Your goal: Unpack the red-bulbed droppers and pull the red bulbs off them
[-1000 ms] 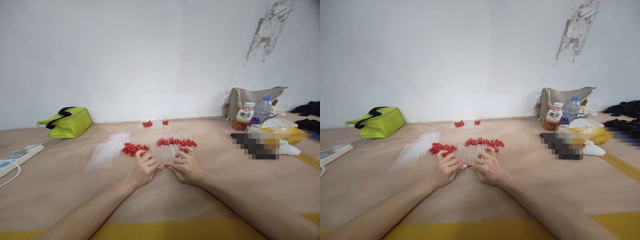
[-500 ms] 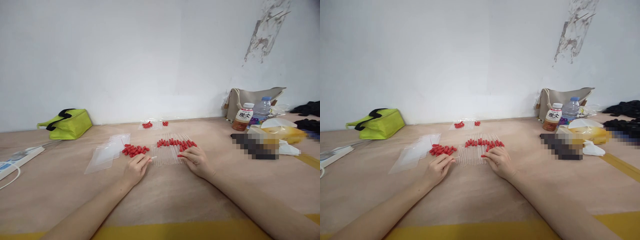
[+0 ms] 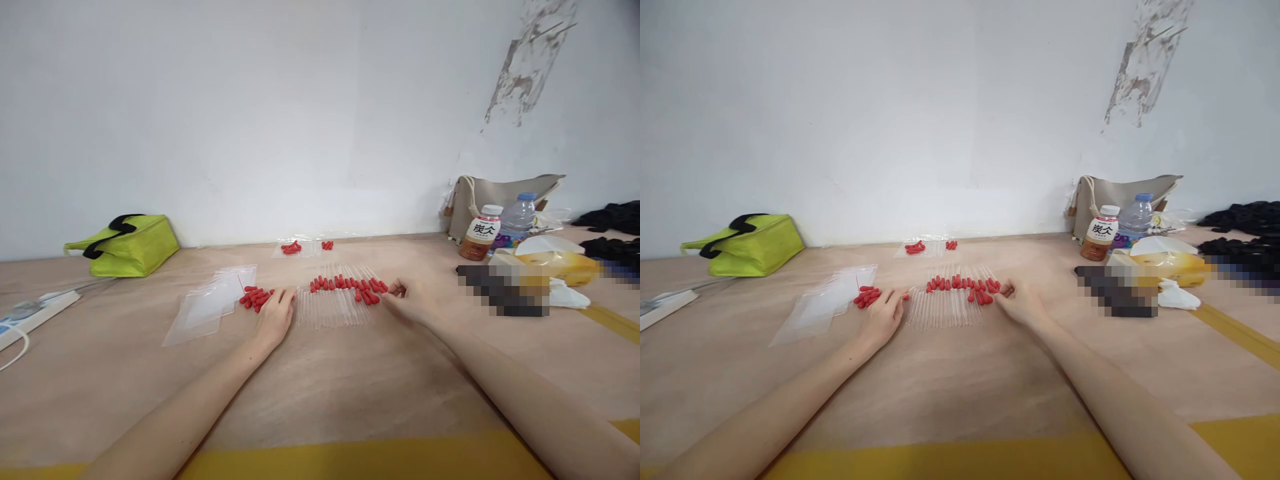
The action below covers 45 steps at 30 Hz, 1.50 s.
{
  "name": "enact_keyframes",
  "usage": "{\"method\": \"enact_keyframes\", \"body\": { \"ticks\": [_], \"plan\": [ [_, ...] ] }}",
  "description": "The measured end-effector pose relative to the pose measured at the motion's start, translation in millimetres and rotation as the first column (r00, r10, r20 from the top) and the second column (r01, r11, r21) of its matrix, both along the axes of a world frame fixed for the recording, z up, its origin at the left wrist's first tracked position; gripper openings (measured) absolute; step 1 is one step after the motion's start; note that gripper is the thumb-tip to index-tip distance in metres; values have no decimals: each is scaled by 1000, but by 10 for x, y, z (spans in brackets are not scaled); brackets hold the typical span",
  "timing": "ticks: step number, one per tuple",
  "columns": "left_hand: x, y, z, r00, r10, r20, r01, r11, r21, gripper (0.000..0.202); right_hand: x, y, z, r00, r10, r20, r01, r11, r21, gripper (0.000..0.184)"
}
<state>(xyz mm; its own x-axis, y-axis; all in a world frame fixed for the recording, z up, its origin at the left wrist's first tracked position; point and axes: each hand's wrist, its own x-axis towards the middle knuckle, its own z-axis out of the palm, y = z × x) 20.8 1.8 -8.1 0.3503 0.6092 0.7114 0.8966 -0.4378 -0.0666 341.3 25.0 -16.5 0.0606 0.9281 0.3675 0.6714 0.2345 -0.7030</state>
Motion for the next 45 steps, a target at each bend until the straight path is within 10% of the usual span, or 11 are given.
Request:
{"method": "enact_keyframes", "body": {
  "ticks": [14,21,32,45],
  "plan": [
    [-5,48,-64,991,-132,-5,132,991,1,25,-99,-104,70,997,1,83,4,998,-61,24],
    [16,-31,-36,987,-140,83,149,982,-115,24,-351,-223,149,953,71,296,-170,931,324,18],
    [-37,-166,8,977,-138,161,167,969,-181,28,-524,-223,119,852,-4,524,-225,900,373,15],
    [-46,-171,12,973,-137,184,187,938,-291,32,87,-75,221,899,10,439,-155,943,295,19]
  ]
}}
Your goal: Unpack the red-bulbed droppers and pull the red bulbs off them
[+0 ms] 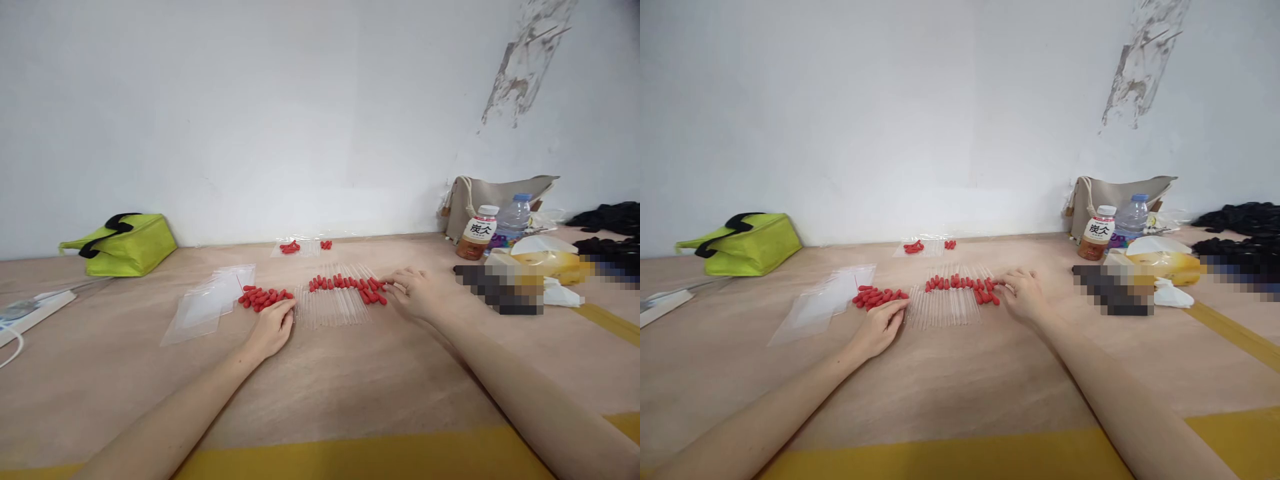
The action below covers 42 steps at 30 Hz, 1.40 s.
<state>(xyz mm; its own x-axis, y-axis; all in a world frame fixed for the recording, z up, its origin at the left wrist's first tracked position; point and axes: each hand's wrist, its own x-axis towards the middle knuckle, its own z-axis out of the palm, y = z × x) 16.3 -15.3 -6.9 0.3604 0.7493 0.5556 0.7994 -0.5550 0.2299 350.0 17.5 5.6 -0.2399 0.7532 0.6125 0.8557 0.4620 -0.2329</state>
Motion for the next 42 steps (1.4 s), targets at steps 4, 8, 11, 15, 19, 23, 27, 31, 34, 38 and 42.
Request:
{"method": "enact_keyframes", "body": {
  "ticks": [4,8,11,15,19,23,27,31,34,38,42],
  "plan": [
    [4,-7,10,1000,14,0,-14,999,-44,34,-41,1,-54,995,82,55,-79,995,-58,19],
    [7,-6,9,1000,22,-11,-22,998,-54,34,-20,80,-118,996,64,-68,-73,986,-153,25],
    [11,-1,5,1000,24,-19,-25,998,-50,34,46,196,-190,953,-177,-244,104,953,-286,34],
    [7,8,-7,1000,24,-10,-25,999,-30,33,72,305,-250,884,-385,-265,252,870,-423,39],
    [1,9,-16,1000,22,16,-22,999,-25,33,8,337,-251,862,-447,-240,279,812,-513,38],
    [5,5,-12,999,7,34,-6,1000,-25,32,-32,350,-241,840,-479,-254,300,801,-518,33],
    [3,17,-30,997,-15,78,19,999,-47,31,-69,291,-180,809,-495,-316,319,823,-471,39],
    [-6,13,-29,992,-15,126,20,999,-39,32,-253,71,-83,851,-306,-427,248,950,-188,32],
    [10,-37,36,995,28,99,-36,996,84,29,-489,-145,-55,950,-63,-305,91,993,79,21],
    [77,-123,132,1000,26,-8,-22,956,292,28,-793,-350,-101,978,179,-107,-149,959,243,14],
    [161,-155,123,982,-38,-186,111,910,399,26,-945,-419,-164,961,276,-6,-263,922,284,11]
  ]
}}
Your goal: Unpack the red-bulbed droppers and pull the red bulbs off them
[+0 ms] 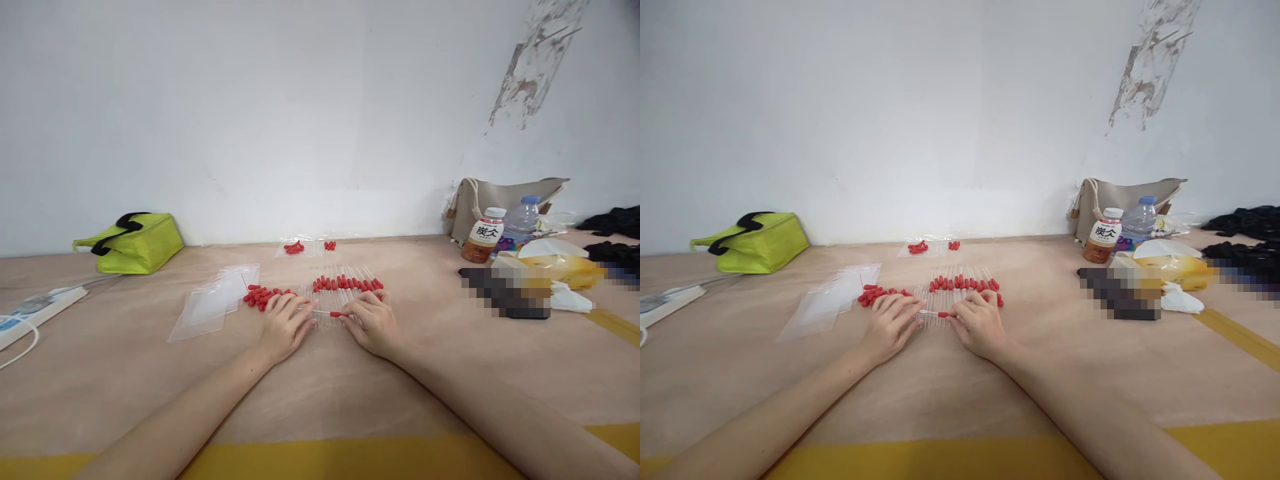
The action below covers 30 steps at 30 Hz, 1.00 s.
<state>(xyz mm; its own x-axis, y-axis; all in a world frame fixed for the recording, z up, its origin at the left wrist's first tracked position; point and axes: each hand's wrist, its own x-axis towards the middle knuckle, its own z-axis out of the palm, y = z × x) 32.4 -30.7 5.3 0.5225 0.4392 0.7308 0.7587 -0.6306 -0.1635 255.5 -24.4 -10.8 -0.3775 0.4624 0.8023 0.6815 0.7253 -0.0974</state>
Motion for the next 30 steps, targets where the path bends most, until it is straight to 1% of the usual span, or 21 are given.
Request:
{"method": "enact_keyframes", "body": {
  "ticks": [2,5,7,9,12,19,26,28,30],
  "plan": [
    [32,1,-25,999,-24,-38,25,1000,14,20,-19,-10,-14,999,23,22,-23,1000,8,11],
    [63,-5,-35,997,-30,-73,28,999,-21,15,-20,-17,-11,999,26,38,-26,1000,-12,11],
    [76,-19,-21,996,-25,-89,22,999,-43,15,-24,-16,-5,999,17,49,-17,1000,-13,12],
    [86,-36,1,995,-27,-93,22,998,-51,16,-37,-9,-6,998,13,68,-14,1000,16,18],
    [93,-60,22,994,-34,-103,28,998,-56,19,-59,0,-13,994,22,105,-27,998,48,14],
    [51,-79,0,987,-38,-158,36,999,-14,18,-48,-38,26,988,49,149,-60,996,65,19],
    [40,-85,-13,989,-73,-130,68,997,-39,21,-33,-72,19,985,66,161,-77,995,67,19],
    [-11,-74,-31,992,-85,-98,79,995,-64,22,13,-63,8,990,62,130,-71,996,63,18],
    [-85,-52,-53,997,-75,-13,74,993,-92,22,95,-31,2,999,30,46,-32,999,43,16]
  ]
}}
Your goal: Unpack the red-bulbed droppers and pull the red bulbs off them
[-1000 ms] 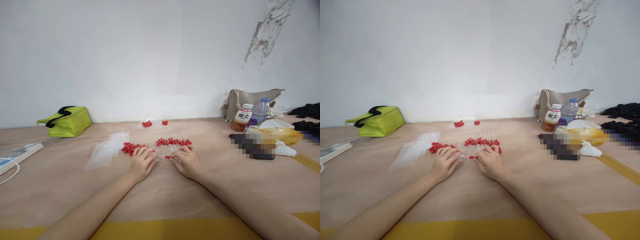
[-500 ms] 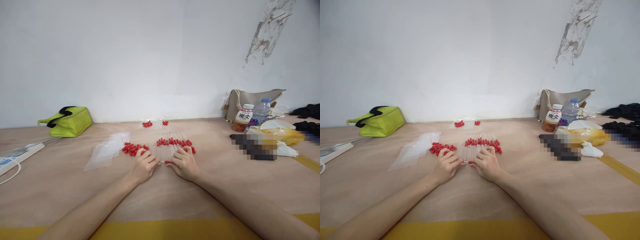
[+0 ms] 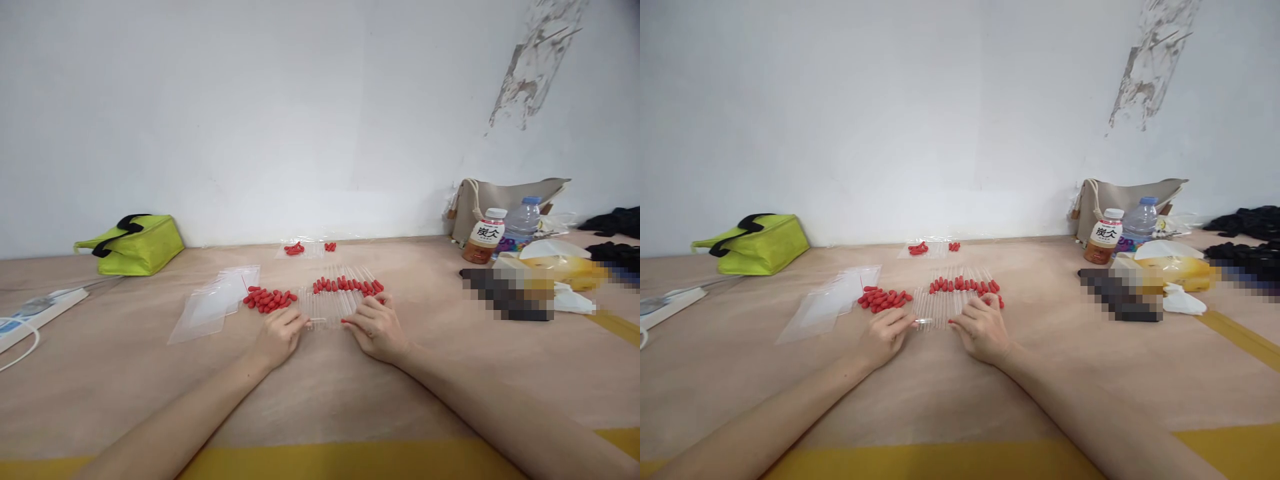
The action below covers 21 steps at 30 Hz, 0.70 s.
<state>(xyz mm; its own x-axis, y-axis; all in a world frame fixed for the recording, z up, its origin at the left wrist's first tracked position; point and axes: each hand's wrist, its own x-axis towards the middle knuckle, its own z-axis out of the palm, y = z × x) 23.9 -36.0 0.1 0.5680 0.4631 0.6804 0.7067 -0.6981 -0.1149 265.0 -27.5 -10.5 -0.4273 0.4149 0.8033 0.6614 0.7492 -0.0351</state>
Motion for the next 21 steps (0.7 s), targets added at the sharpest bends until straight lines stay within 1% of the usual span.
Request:
{"method": "enact_keyframes", "body": {
  "ticks": [2,4,6,8,11,13,15,19,21],
  "plan": [
    [-67,32,-21,994,52,99,-48,998,-46,22,103,58,2,991,-40,-129,31,997,-67,16],
    [-99,75,-40,981,125,146,-114,990,-86,28,207,139,11,956,-68,-284,16,983,-183,20],
    [-92,129,-56,972,189,138,-176,979,-101,37,300,235,20,903,-112,-415,-22,953,-304,27],
    [-66,191,-71,967,228,114,-217,971,-98,42,385,335,22,852,-184,-490,-38,912,-409,32],
    [-41,287,-88,961,264,80,-258,963,-75,38,494,465,10,801,-278,-530,-26,868,-496,35],
    [-42,340,-97,959,278,61,-275,960,-59,35,541,519,-4,770,-317,-554,-13,860,-511,35],
    [-49,376,-103,961,272,43,-269,962,-50,32,562,542,-19,759,-346,-552,-9,842,-540,34],
    [-39,375,-98,968,251,-6,-251,967,-44,26,553,528,-40,787,-405,-466,37,784,-620,34],
    [-17,344,-83,975,223,3,-222,972,-73,23,551,515,-38,812,-406,-420,70,781,-620,34]
  ]
}}
